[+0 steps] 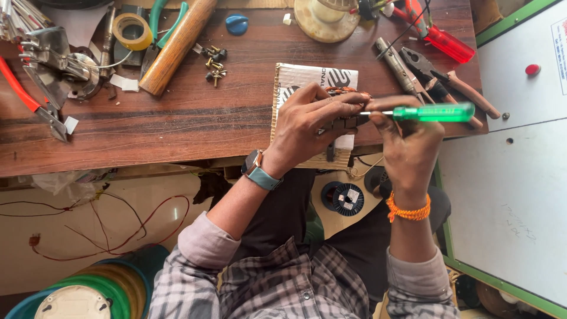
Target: The person works on a fan motor stator with copper windings at a workbench. They hold the motor, use a green-handled screwdriver to work on the windings and slots, cut material with scissors, and turn the motor over to work on its other side, repositioning it on a cardboard pad.
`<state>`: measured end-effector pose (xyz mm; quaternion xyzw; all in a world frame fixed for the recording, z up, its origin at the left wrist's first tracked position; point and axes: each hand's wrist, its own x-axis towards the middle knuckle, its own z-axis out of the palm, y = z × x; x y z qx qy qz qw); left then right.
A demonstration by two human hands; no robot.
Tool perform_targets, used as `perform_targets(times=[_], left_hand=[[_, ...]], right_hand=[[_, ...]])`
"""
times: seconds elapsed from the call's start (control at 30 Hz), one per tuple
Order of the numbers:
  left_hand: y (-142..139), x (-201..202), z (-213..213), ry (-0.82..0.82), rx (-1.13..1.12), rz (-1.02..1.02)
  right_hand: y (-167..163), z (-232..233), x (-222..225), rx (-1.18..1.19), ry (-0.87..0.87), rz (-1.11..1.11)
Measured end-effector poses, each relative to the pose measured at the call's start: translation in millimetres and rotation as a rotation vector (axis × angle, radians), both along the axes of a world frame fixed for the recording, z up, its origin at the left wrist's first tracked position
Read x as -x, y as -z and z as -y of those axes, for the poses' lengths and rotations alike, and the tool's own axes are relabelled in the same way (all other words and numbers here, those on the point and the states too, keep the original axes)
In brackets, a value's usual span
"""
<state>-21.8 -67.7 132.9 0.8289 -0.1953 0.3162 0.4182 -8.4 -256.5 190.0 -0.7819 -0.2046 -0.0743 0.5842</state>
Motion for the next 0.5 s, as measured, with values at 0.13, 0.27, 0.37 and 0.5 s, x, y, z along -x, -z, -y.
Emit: perform_targets(times=[0.13, 0.27, 0.37, 0.5], left_hand=[[-2.2, 1.8, 1.0, 0.024, 0.005, 0.021], [-7.1, 4.1, 0.1, -0.002, -0.007, 0.013], [-8.6, 3.2, -0.5, -0.026, -0.023, -0.018], [-5.2, 3.2, 4.6, -0.026, -0.008, -0.007]], right_hand=[[1.6, 6.7, -1.4, 0.015, 0.025, -0.077], [1.7, 2.2, 2.0, -0.118, -0.106, 0.051], [0.0, -2.2, -0.5, -0.137, -0.084, 0.027], [2.0, 2.5, 1.4, 0.011, -0.031, 0.128]])
